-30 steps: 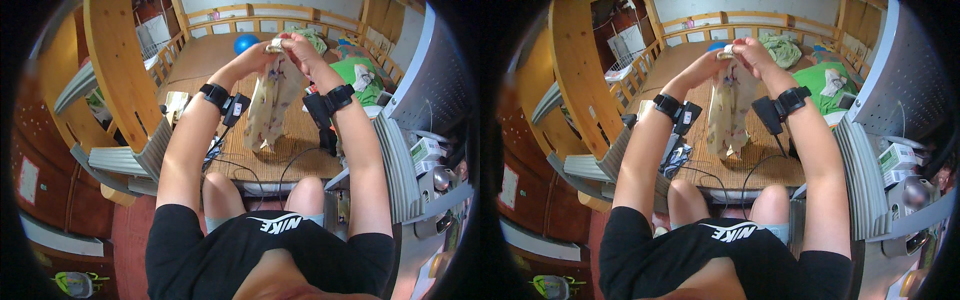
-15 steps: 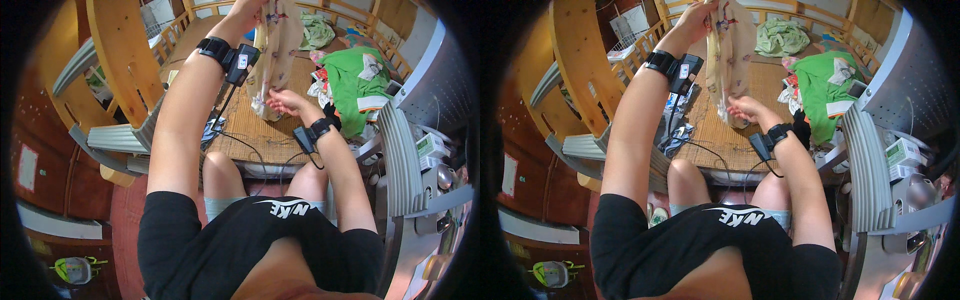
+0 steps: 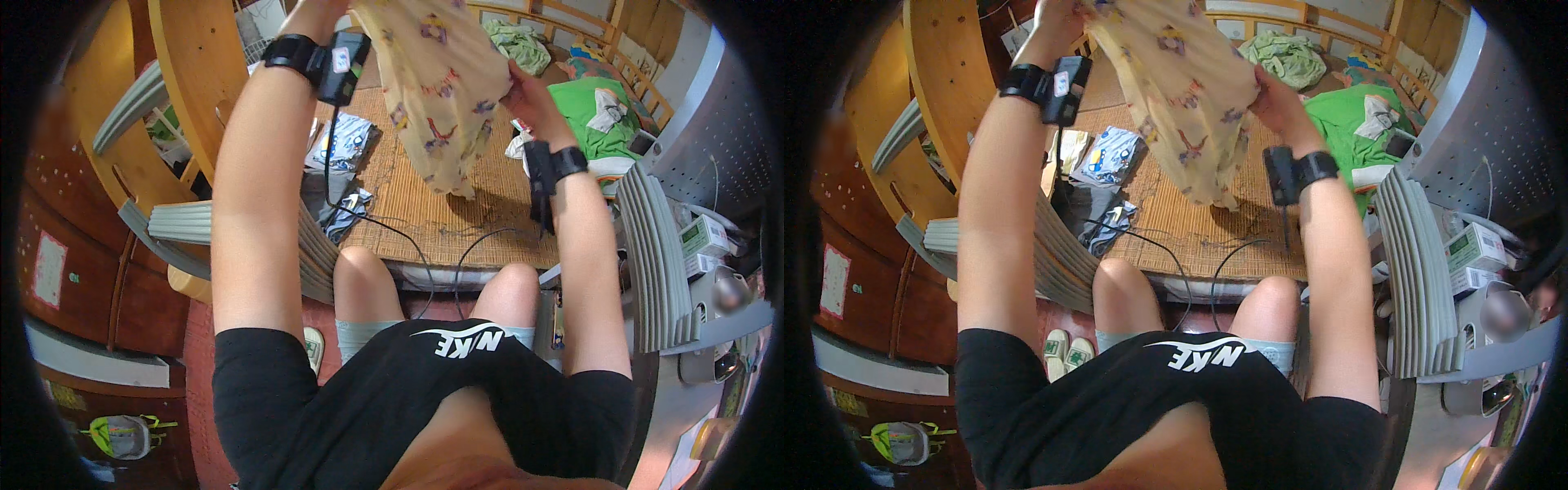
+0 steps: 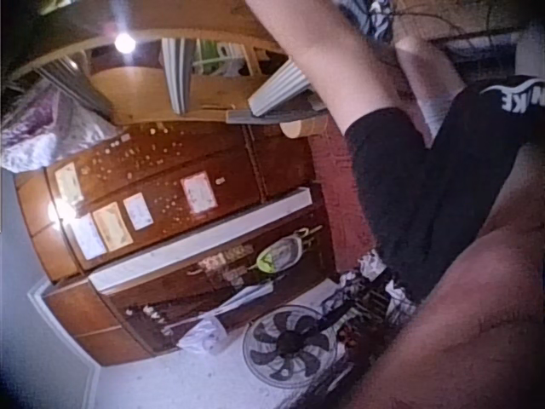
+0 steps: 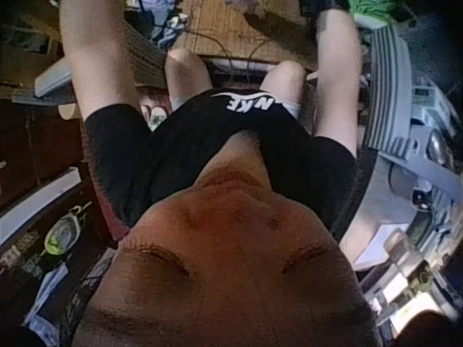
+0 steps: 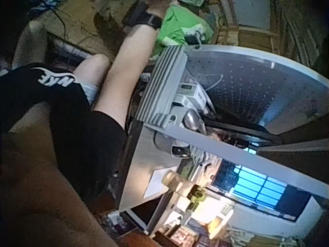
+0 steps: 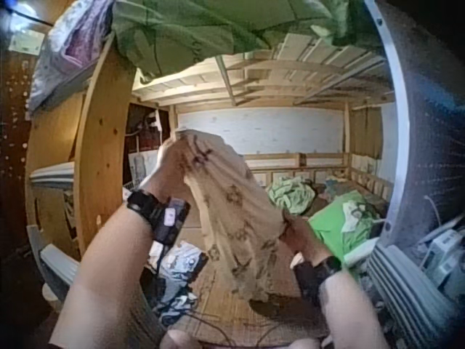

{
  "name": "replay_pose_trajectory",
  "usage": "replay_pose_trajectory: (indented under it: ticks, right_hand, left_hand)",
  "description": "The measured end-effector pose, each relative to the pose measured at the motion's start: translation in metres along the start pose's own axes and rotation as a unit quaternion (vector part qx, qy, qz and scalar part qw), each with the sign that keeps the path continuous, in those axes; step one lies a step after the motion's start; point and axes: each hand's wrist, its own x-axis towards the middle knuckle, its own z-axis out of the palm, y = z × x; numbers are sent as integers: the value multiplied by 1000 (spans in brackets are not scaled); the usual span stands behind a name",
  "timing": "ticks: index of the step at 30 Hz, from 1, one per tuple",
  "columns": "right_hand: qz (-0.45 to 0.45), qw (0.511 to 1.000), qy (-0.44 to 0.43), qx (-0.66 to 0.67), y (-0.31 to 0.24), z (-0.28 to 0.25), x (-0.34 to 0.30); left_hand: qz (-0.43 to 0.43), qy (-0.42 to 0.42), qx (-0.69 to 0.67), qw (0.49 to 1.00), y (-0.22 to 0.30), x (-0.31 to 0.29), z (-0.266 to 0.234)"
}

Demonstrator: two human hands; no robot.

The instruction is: The person folds several pieces of clothing, including a tan shirt, black shorts, a patterned white garment, and a green shirt, by laying them flat on a bed, smoothing them, and folding the sleeves and sides inward.

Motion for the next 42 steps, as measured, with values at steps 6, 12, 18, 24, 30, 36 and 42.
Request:
replay_pose_trajectory:
  ticks: [6, 12, 18, 24, 30, 36, 42]
  right_hand:
    - [110, 992, -28, 46, -88, 3, 27]
    - [67, 994, -26, -80, -112, 9, 28]
    - [52, 984, -85, -147, -125, 7, 15]
    - [37, 953, 2, -301, -162, 38, -25]
    - [52, 950, -11, -308, -163, 14, -4]
    - [252, 905, -56, -338, -66, -30, 69]
    - [132, 985, 34, -106, 3, -98, 167]
  left_hand:
    - [98, 219, 80, 967, 14, 47, -15]
    - [115, 202, 227, 946, 31, 56, -35]
    - [198, 244, 249, 916, 44, 59, -25]
    - [248, 321, 322, 856, 71, 46, 48]
    - [233, 344, 266, 870, 70, 71, 49]
    - [42, 265, 412, 871, -89, 132, -34]
    - [52, 186, 211, 958, -86, 137, -28]
